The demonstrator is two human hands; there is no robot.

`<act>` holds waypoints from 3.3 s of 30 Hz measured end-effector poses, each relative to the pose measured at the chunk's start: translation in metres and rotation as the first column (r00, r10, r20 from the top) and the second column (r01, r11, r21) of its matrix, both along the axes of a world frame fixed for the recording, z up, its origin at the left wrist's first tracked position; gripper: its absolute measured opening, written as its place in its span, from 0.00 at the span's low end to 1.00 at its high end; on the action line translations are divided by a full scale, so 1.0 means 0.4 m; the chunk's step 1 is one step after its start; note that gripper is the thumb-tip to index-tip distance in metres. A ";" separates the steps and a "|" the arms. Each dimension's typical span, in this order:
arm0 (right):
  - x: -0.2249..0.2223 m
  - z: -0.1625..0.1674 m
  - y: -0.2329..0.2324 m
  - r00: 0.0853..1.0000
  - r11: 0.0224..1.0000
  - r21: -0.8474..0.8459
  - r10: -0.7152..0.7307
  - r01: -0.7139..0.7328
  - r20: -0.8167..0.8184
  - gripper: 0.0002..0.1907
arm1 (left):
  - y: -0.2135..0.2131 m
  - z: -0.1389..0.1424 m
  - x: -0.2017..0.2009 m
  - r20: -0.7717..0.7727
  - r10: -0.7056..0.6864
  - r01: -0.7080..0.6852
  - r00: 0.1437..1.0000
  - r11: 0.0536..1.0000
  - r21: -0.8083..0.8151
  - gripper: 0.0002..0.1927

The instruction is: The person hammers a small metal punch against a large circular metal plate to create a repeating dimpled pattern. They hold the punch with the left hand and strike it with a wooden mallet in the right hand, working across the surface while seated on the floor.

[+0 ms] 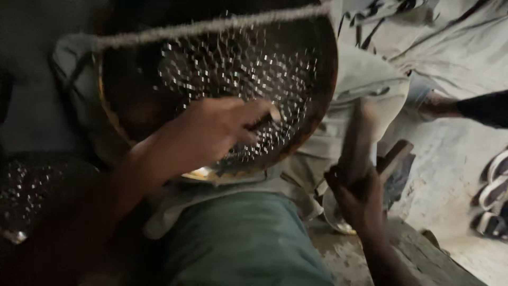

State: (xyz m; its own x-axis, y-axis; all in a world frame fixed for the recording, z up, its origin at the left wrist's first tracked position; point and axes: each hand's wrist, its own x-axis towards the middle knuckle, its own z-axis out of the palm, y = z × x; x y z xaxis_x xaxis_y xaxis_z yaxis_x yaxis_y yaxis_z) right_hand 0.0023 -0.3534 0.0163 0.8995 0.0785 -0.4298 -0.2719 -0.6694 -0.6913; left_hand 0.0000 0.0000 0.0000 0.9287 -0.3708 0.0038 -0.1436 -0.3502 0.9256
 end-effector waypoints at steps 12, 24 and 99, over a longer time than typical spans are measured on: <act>-0.019 0.037 -0.010 0.996 0.996 -0.075 0.061 -0.056 0.067 0.14 | -0.016 0.142 0.115 -0.247 -0.274 0.340 0.929 0.897 0.282 0.27; 0.107 0.149 0.172 0.880 0.920 -0.163 0.390 -0.357 0.273 0.18 | 0.006 0.118 0.040 -0.122 -0.051 0.080 0.991 0.966 0.247 0.22; 0.282 0.403 0.423 0.218 0.265 -0.701 0.963 -0.662 0.158 0.29 | -0.067 0.057 -0.172 0.090 0.765 -0.770 0.638 0.631 0.099 0.15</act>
State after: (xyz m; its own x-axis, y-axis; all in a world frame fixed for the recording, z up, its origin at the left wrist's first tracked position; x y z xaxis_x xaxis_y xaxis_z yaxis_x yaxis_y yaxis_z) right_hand 0.1151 -0.1843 0.1775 0.4524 0.8662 -0.2122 0.8794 -0.4728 -0.0550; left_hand -0.0688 -0.0269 0.0229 0.8781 0.4758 0.0506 0.1955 -0.4534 0.8696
